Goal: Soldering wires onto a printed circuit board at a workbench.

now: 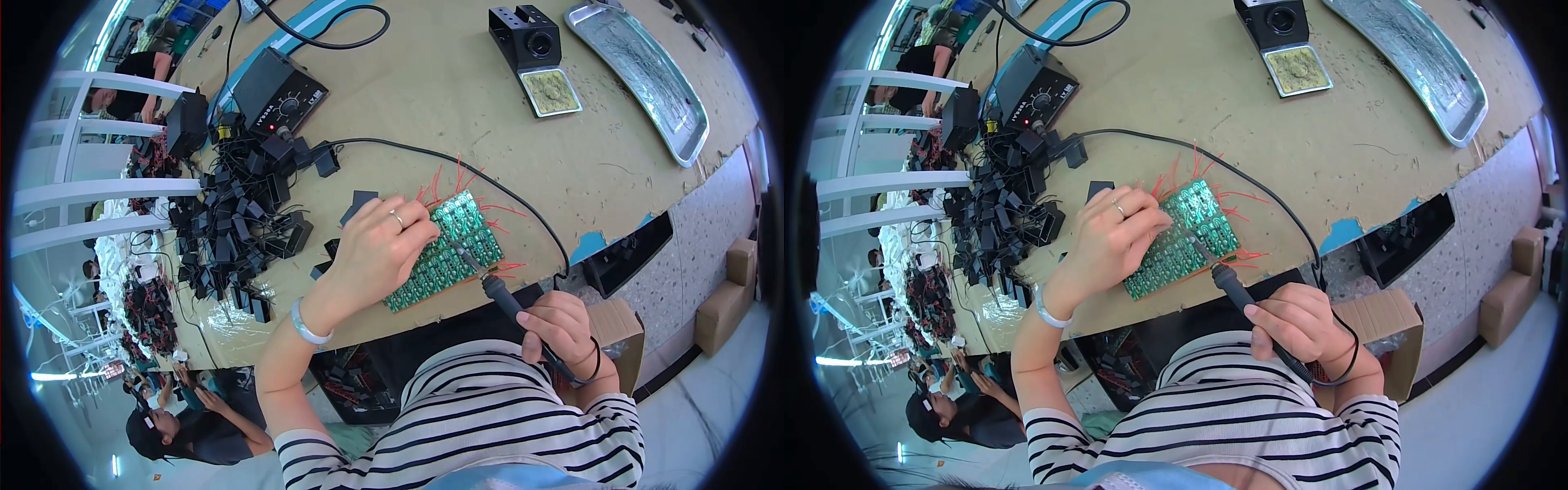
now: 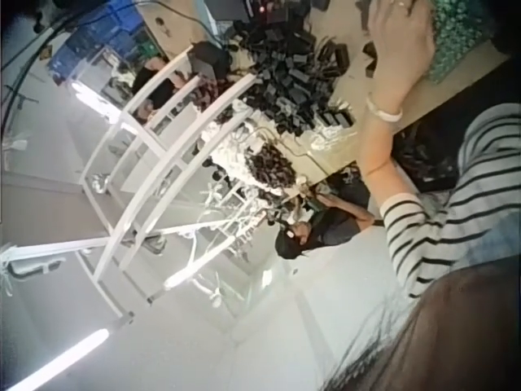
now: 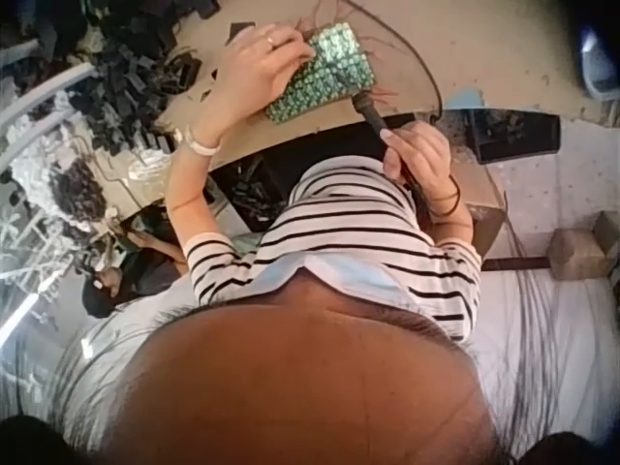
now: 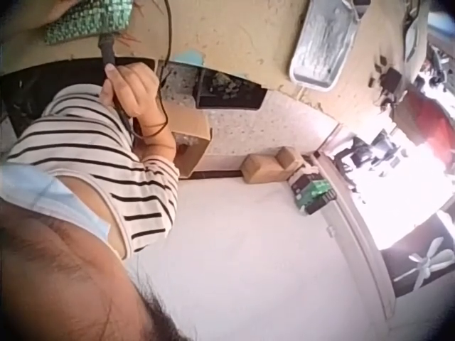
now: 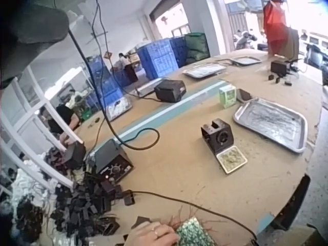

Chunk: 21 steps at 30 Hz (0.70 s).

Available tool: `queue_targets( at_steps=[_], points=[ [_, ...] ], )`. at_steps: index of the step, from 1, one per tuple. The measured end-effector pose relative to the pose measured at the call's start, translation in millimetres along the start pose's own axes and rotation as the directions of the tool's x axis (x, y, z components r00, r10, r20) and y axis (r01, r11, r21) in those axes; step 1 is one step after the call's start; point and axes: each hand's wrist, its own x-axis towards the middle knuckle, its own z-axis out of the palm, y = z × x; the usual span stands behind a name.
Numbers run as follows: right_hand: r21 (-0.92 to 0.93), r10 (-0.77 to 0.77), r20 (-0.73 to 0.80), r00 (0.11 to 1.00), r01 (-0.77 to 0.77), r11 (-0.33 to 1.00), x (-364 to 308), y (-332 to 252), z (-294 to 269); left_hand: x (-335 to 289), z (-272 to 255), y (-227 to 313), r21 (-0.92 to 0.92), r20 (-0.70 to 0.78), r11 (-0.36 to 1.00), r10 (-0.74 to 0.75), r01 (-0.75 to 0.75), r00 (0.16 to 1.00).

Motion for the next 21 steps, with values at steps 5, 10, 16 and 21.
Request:
queue_targets(
  at_steps=[5,10,16,21],
  points=[
    [0.003,-0.026,0.001,1.000,0.026,1.000,-1.2,2.0,1.0,2.0,1.1,0.4,-0.003,0.004,1.000,0.001,-0.001,1.000],
    [0.003,-0.040,0.011,0.999,0.040,0.999,0.9,2.1,2.7,-0.2,4.1,-0.2,0.008,-0.013,1.000,0.010,-0.010,1.000],
    [-0.075,-0.131,0.034,0.991,0.134,0.988,1.2,1.8,6.0,-1.1,6.4,0.2,0.021,-0.016,0.999,0.035,-0.034,0.999],
    [-0.045,-0.134,0.037,0.990,0.136,0.990,-3.3,1.2,-2.0,-2.0,5.3,1.4,0.058,0.001,0.998,0.041,-0.041,0.999]
  ],
)
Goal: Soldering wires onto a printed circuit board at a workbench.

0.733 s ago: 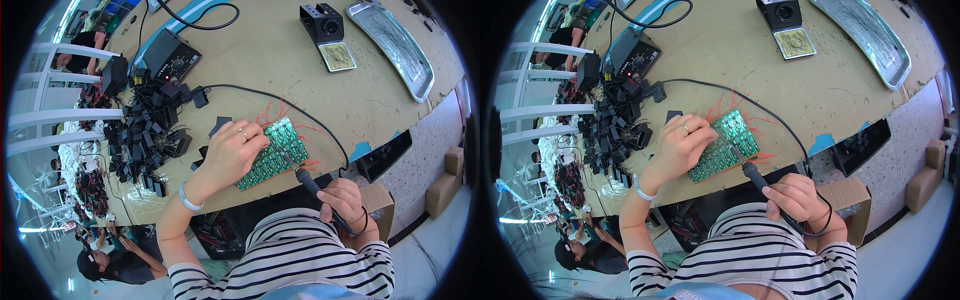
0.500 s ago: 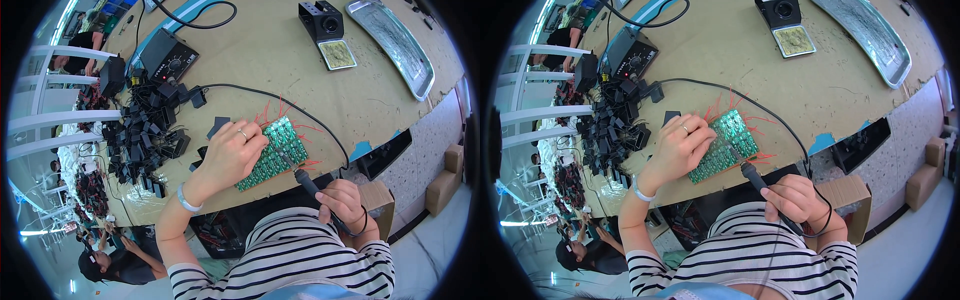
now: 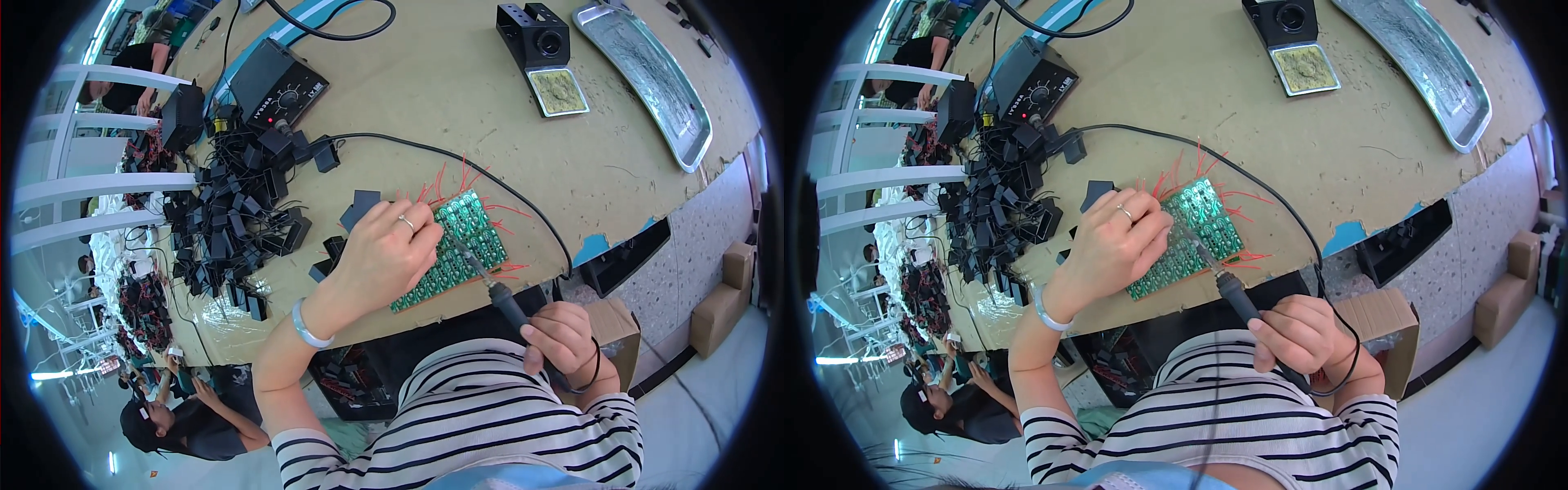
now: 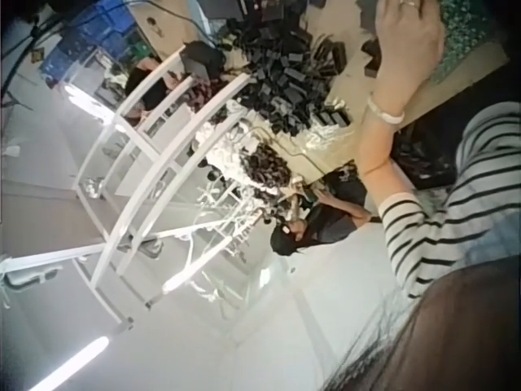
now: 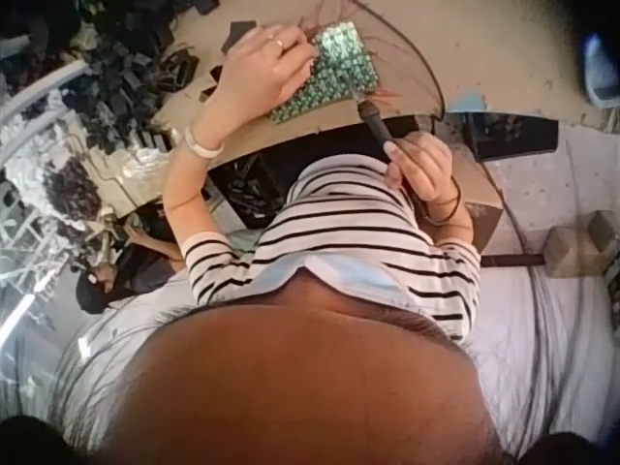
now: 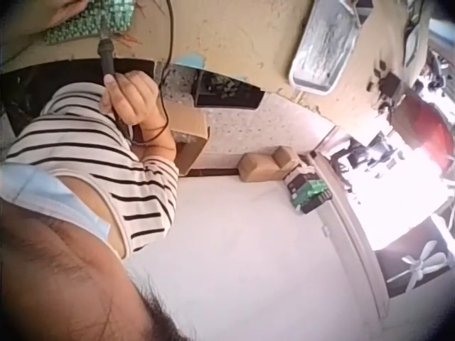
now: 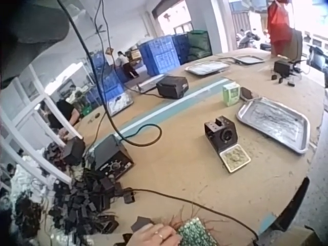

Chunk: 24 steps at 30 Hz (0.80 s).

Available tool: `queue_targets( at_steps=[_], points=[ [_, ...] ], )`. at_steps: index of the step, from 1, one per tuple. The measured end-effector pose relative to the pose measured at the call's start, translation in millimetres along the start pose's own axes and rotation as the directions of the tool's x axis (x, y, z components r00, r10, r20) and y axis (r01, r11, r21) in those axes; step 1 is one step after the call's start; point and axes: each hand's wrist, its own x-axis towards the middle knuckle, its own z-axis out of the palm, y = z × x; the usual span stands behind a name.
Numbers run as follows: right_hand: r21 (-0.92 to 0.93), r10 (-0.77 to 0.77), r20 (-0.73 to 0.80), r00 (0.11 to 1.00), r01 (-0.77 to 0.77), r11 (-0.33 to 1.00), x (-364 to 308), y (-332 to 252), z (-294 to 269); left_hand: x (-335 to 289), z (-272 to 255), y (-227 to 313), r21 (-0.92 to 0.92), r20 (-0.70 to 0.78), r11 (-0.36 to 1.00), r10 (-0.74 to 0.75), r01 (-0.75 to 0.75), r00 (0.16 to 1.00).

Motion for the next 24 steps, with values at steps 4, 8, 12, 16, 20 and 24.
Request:
queue_targets(
  at_steps=[4,8,12,16,20,24],
  points=[
    [-0.001,0.144,-0.114,0.983,-0.145,0.989,-4.2,-7.4,-4.9,-0.1,-0.8,1.6,0.016,0.004,1.000,-0.001,0.001,1.000],
    [-0.027,0.149,-0.142,0.979,-0.154,0.988,-5.5,-3.4,-5.2,0.7,-2.0,3.1,0.031,0.022,0.999,-0.009,0.008,1.000],
    [-0.021,0.135,-0.136,0.981,-0.139,0.990,-5.6,-3.7,-5.1,2.6,-4.1,5.7,0.053,0.049,0.998,-0.023,0.021,0.999],
    [-0.030,0.156,-0.126,0.980,-0.161,0.987,-5.2,-6.1,-6.7,3.3,-6.6,8.3,0.101,0.092,0.994,-0.041,0.032,0.995],
    [-0.011,0.142,-0.128,0.982,-0.144,0.989,-2.8,-4.2,-5.5,0.5,-9.1,8.9,0.139,0.096,0.989,-0.057,0.044,0.994],
    [-0.024,0.169,-0.119,0.978,-0.173,0.985,-7.0,-9.0,-9.4,-2.7,-14.8,15.9,0.106,0.033,0.989,-0.105,0.101,0.994]
  ],
)
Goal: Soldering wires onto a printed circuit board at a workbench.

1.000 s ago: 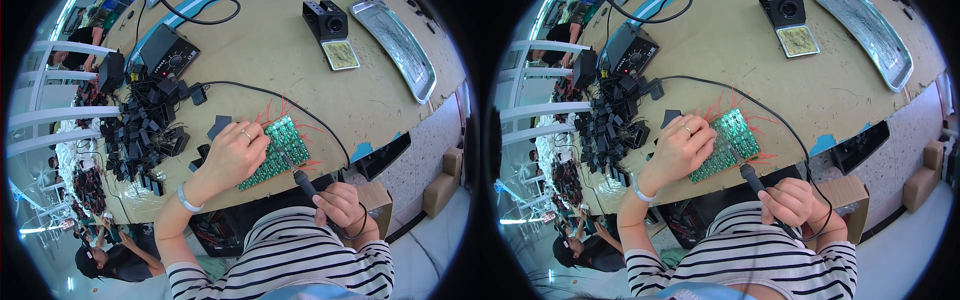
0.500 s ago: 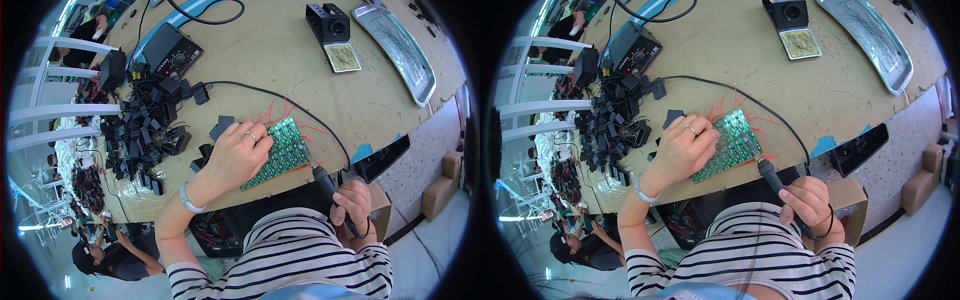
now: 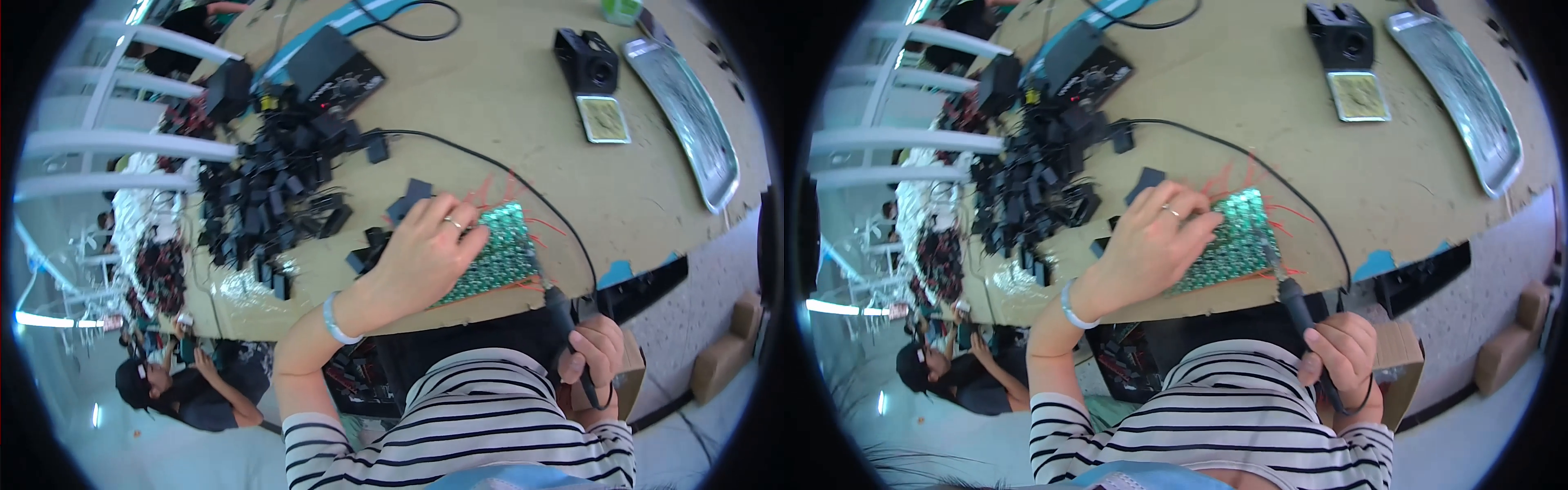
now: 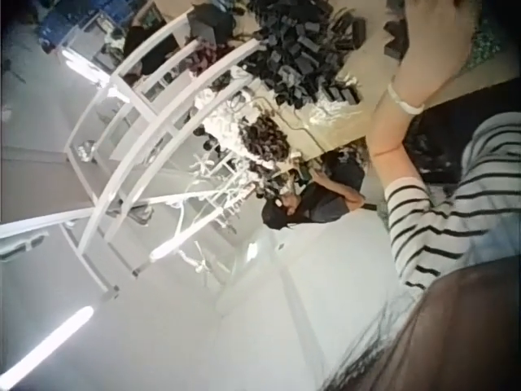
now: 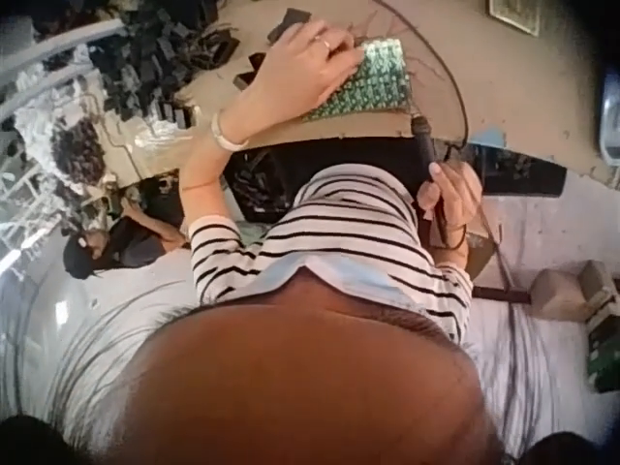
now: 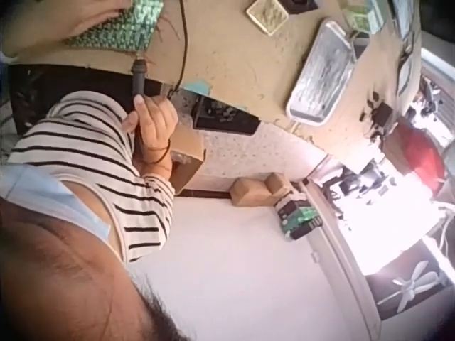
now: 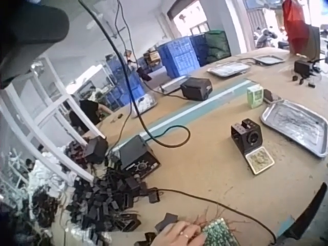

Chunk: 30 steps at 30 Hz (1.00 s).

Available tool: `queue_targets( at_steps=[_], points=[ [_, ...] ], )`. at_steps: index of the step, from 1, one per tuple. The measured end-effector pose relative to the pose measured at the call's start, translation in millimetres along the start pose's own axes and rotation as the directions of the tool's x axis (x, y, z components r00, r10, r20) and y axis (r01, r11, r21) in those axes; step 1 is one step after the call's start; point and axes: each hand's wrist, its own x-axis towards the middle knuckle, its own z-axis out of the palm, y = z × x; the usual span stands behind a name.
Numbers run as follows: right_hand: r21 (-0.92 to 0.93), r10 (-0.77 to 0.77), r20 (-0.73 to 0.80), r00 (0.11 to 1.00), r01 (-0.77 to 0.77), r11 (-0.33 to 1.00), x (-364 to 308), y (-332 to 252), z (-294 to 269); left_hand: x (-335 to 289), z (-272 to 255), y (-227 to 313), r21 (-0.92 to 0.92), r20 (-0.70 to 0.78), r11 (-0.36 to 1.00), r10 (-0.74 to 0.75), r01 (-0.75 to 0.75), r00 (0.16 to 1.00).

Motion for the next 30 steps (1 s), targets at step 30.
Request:
queue_targets(
  at_steps=[30],
  points=[
    [-0.002,-0.017,-0.027,0.999,0.017,1.000,3.4,4.2,-3.3,-106.4,-23.8,-66.4,0.015,-0.131,0.941,-0.332,0.337,0.934]
  ],
)
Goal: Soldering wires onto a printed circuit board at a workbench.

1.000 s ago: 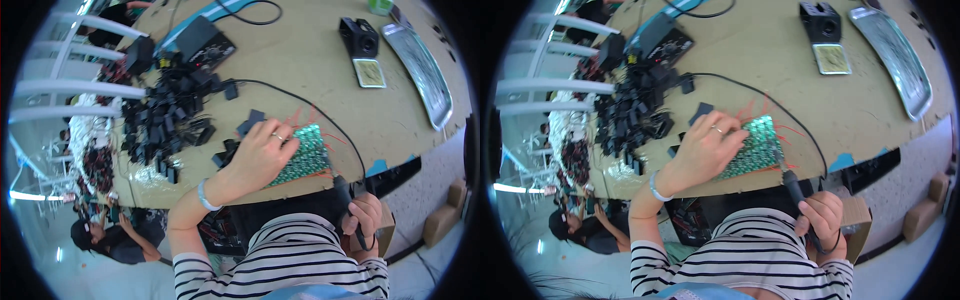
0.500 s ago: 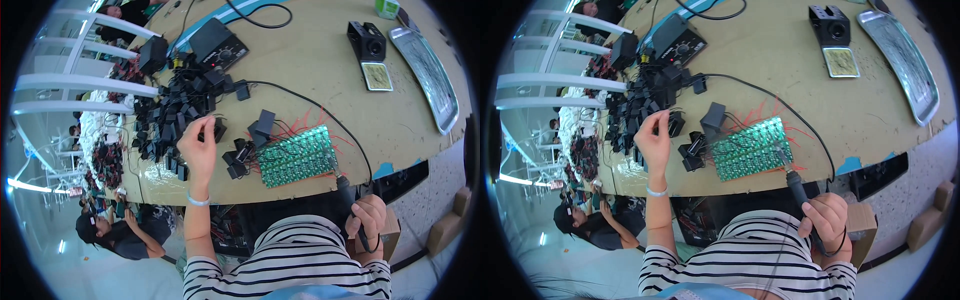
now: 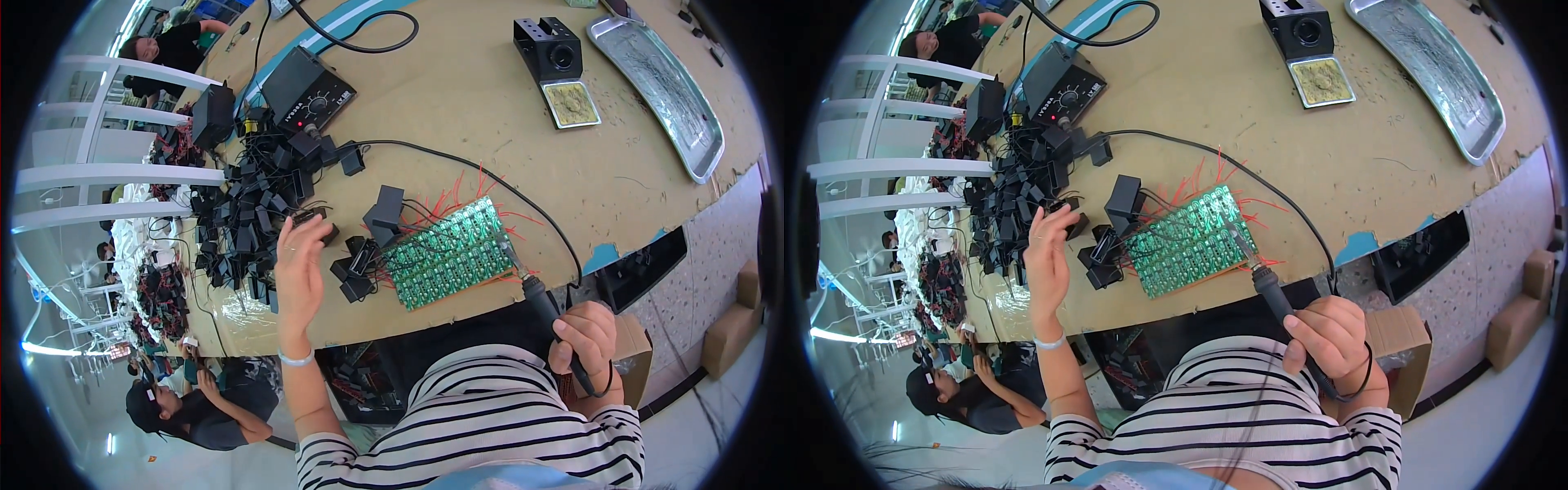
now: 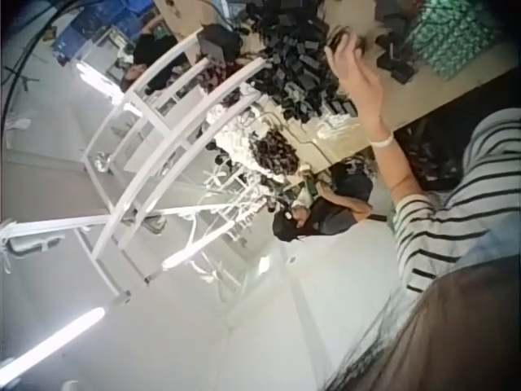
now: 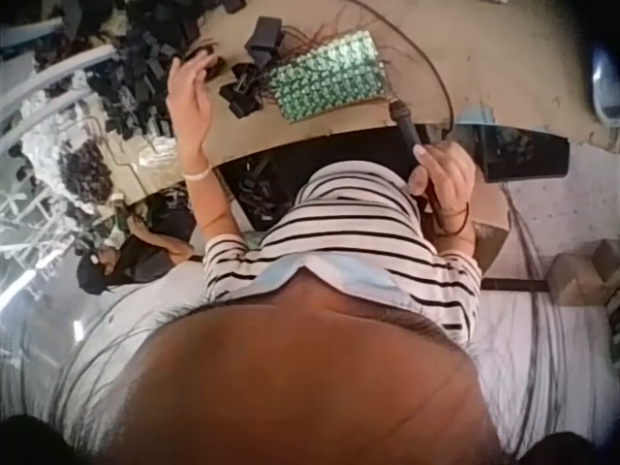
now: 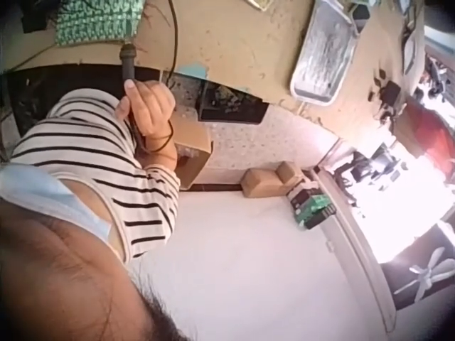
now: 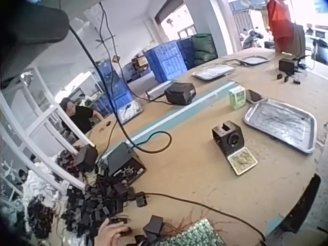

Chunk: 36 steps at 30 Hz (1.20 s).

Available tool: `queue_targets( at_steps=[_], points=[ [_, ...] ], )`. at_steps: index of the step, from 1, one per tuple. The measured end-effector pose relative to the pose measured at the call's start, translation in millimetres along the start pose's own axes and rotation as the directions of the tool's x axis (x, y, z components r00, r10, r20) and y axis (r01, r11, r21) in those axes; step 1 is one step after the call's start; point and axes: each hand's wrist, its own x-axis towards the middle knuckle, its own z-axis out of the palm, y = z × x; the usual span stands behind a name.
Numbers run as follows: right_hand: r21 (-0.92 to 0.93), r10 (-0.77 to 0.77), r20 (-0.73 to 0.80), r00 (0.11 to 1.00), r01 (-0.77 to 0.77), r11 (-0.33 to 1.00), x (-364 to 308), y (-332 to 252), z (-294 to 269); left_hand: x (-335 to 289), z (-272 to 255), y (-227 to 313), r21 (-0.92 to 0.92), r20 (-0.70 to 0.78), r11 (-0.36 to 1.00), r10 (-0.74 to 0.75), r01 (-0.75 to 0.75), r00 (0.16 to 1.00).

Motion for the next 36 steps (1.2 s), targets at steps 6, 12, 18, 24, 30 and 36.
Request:
queue_targets(
  at_steps=[6,12,18,24,30,36],
  points=[
    [0.019,-0.025,0.033,0.999,0.024,1.000,9.8,-0.4,6.3,52.3,-12.3,13.5,-0.740,-0.469,0.672,-0.559,0.042,0.684],
    [-0.023,0.011,0.027,1.000,-0.011,1.000,8.5,-0.2,5.8,107.2,-7.4,60.5,-0.515,-0.143,0.851,-0.205,0.104,0.968],
    [-0.004,-0.005,0.031,1.000,0.005,1.000,12.2,4.6,7.2,118.3,31.8,87.0,-0.156,0.178,0.929,0.361,-0.336,0.915],
    [0.013,0.015,0.046,0.999,-0.015,1.000,12.3,10.4,9.1,109.4,53.6,84.2,-0.262,0.142,0.915,0.352,-0.308,0.925],
    [0.026,0.006,0.074,0.997,-0.008,1.000,18.0,16.7,18.5,113.4,56.1,78.9,-0.271,0.070,0.881,0.421,-0.389,0.905],
    [0.026,0.036,0.100,0.994,-0.039,0.999,23.7,3.5,12.7,113.8,39.3,75.5,-0.372,0.057,0.907,0.233,-0.196,0.971]
  ],
)
